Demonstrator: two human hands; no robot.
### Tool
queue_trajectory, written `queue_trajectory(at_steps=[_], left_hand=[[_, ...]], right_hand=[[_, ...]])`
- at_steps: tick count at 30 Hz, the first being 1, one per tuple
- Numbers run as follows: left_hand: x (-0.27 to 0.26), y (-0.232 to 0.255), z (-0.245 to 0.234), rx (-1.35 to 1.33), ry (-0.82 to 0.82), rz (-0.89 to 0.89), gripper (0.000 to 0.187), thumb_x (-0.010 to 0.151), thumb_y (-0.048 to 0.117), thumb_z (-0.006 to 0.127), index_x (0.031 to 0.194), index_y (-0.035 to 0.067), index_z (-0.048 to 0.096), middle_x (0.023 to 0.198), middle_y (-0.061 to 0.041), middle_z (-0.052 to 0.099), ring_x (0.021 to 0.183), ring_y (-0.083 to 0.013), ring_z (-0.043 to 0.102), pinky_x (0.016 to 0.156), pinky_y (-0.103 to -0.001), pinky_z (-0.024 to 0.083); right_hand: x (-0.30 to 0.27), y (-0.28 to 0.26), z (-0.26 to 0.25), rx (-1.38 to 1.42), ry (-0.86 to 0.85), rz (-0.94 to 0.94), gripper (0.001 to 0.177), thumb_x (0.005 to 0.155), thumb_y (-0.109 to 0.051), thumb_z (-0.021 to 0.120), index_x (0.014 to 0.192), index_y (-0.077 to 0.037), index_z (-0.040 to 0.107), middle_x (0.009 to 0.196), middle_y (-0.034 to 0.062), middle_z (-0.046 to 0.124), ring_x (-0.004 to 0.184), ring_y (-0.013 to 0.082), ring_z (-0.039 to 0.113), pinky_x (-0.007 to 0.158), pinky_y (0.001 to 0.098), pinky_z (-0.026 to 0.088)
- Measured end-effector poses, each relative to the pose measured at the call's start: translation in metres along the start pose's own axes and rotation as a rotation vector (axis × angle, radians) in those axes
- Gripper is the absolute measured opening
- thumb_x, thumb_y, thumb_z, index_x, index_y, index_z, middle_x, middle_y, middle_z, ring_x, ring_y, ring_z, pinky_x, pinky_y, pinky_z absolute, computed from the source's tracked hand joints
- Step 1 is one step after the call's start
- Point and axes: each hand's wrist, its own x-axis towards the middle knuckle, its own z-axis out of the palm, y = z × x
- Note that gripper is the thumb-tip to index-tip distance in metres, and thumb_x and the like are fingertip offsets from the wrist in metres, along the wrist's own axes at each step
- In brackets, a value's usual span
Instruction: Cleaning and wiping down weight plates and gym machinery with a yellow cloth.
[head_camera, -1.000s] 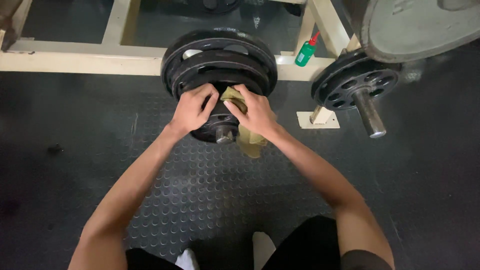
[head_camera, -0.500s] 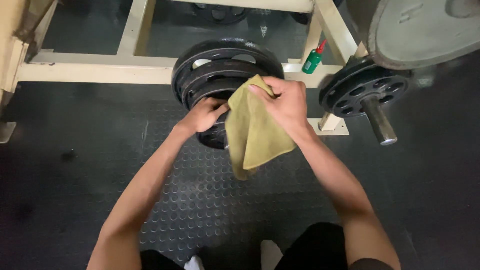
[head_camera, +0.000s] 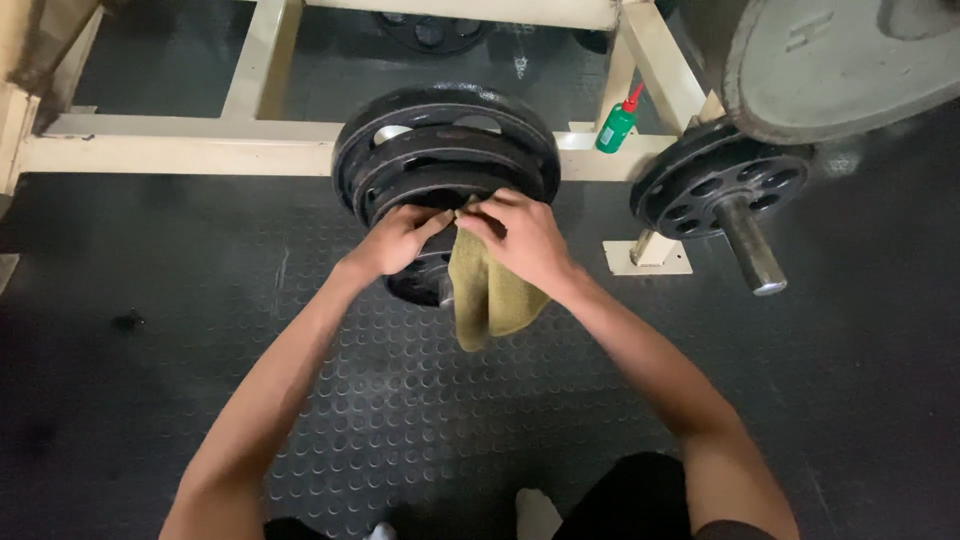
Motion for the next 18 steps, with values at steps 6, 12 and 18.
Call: queue_trajectory(at_steps=[6,12,18], left_hand=[[-0.002,0.006,0.0,-0.009,0.002,-0.011,0.048,0.103,0.041,0.05,0.123,0.004,0.072,0.119,-0.02,0.074,0.115,-0.034,0.069,0.102,-0.038,0.048],[0.001,0.004,-0.001,-0.025,-0.015,0.016,0.047,0.103,0.039,0.049,0.122,0.003,0.072,0.119,-0.02,0.074,0.113,-0.0337,0.07,0.101,-0.038,0.049],[0.004,-0.004,0.002,-0.039,-0.012,0.054,0.046,0.103,0.039,0.049,0.122,0.004,0.073,0.118,-0.02,0.074,0.112,-0.0342,0.069,0.1,-0.038,0.048]], right_hand=[[0.006,0.018,-0.01,0.203,-0.247,-0.275,0.067,0.076,-0.035,0.091,0.12,0.005,0.061,0.1,0.0206,0.07,0.093,0.0317,0.069,0.079,0.0389,0.053],[0.007,0.029,0.005,0.372,-0.308,-0.096,0.047,0.076,-0.03,0.092,0.103,-0.003,0.065,0.089,0.012,0.07,0.082,0.0204,0.067,0.077,0.0349,0.055],[0.007,0.037,0.014,0.322,-0.237,-0.189,0.062,0.078,-0.038,0.09,0.114,0.004,0.061,0.097,0.0179,0.068,0.088,0.0274,0.069,0.08,0.0386,0.054]])
